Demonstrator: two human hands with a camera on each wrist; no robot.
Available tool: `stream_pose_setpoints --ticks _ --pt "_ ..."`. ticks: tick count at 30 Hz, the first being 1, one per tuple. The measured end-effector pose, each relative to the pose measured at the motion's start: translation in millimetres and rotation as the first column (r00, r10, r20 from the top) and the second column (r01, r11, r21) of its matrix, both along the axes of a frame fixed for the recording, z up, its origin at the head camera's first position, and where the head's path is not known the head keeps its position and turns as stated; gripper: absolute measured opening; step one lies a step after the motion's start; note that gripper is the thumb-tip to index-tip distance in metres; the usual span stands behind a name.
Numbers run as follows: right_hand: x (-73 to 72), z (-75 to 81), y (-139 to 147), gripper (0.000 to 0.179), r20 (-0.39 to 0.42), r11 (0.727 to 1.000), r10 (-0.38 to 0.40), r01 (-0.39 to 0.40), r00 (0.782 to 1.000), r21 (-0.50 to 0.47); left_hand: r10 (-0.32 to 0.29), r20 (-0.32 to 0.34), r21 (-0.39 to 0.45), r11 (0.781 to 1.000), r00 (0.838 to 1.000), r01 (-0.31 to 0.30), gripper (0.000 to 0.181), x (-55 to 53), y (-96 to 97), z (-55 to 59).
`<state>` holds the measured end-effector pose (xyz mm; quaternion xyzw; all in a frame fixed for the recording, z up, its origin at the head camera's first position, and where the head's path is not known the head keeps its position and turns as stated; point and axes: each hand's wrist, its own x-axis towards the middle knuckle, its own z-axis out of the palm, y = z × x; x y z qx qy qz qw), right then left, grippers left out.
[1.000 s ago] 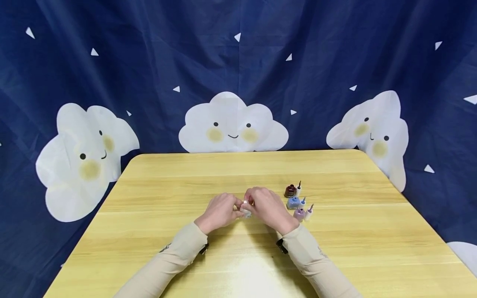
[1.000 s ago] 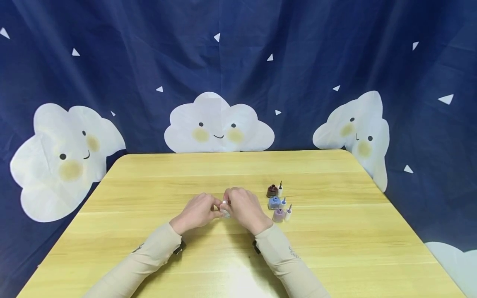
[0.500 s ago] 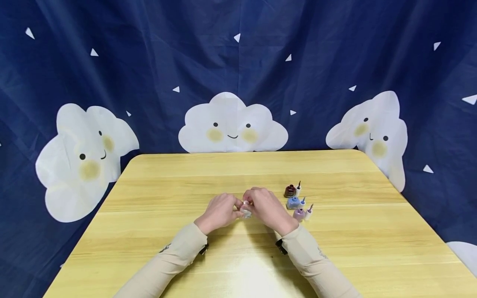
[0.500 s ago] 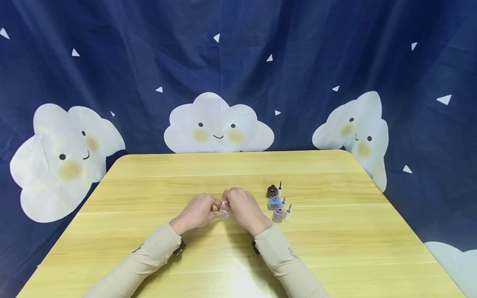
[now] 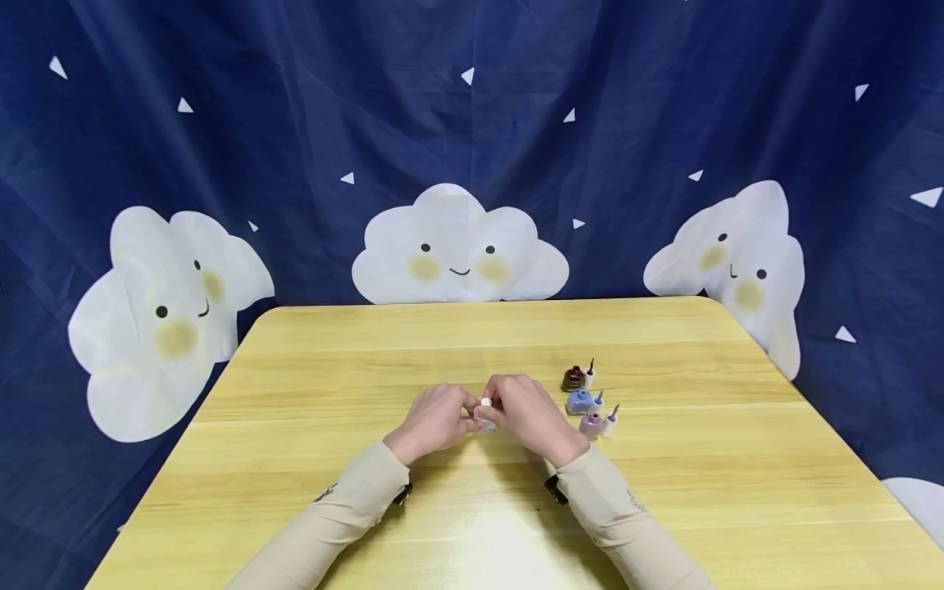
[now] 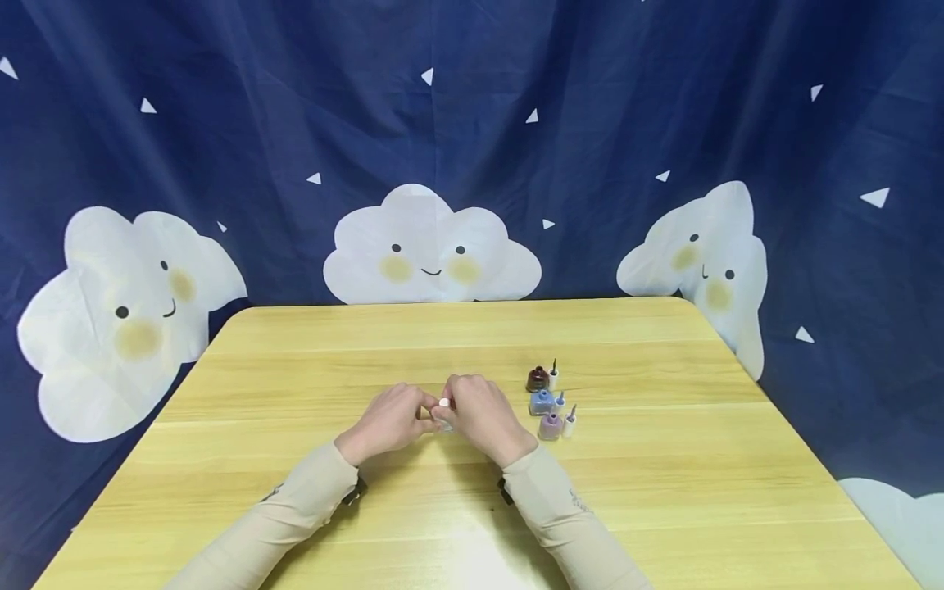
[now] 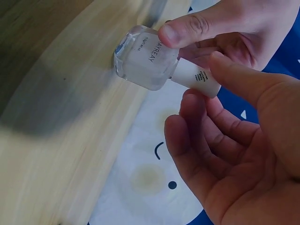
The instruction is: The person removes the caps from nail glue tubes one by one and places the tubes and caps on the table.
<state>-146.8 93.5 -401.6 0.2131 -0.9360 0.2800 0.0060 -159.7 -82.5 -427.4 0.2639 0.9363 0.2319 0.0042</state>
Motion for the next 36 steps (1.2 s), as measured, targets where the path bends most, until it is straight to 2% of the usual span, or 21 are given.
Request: stream_pose_setpoints --ticks 9,16,24,29,36 --pt "-0.1 0.3 0.6 0.013 -0.003 0.999 0.017 -0.017 1.000 -0.028 0.010 0.003 -0.010 1.000 1.000 -0.010 0.008 0.3 -0.1 0.0" --pt "-0.8 1.5 0.8 0.011 -0.049 0.999 0.044 -0.045 0.998 -0.026 0.010 -0.001 -0.017 1.000 1.000 -0.010 0.009 0.2 0.4 0.6" --pt "-1.7 0.5 2.0 0.006 -0.065 0.996 0.079 -0.081 0.995 -0.034 0.003 0.001 -0.009 1.000 1.000 -0.003 0.009 0.5 0.0 -0.5" --pt "-2.3 0.0 2.4 0.007 -0.041 0.996 0.076 -0.077 0.996 -0.042 0.000 0.009 0.000 1.000 1.000 0.000 0.007 -0.5 0.2 -1.1" --pt "-2.5 1.1 2.2 0.017 0.032 0.999 0.005 -0.004 0.999 -0.034 -0.007 0.003 -0.001 1.000 1.000 0.007 0.007 -0.7 -0.4 -0.5"
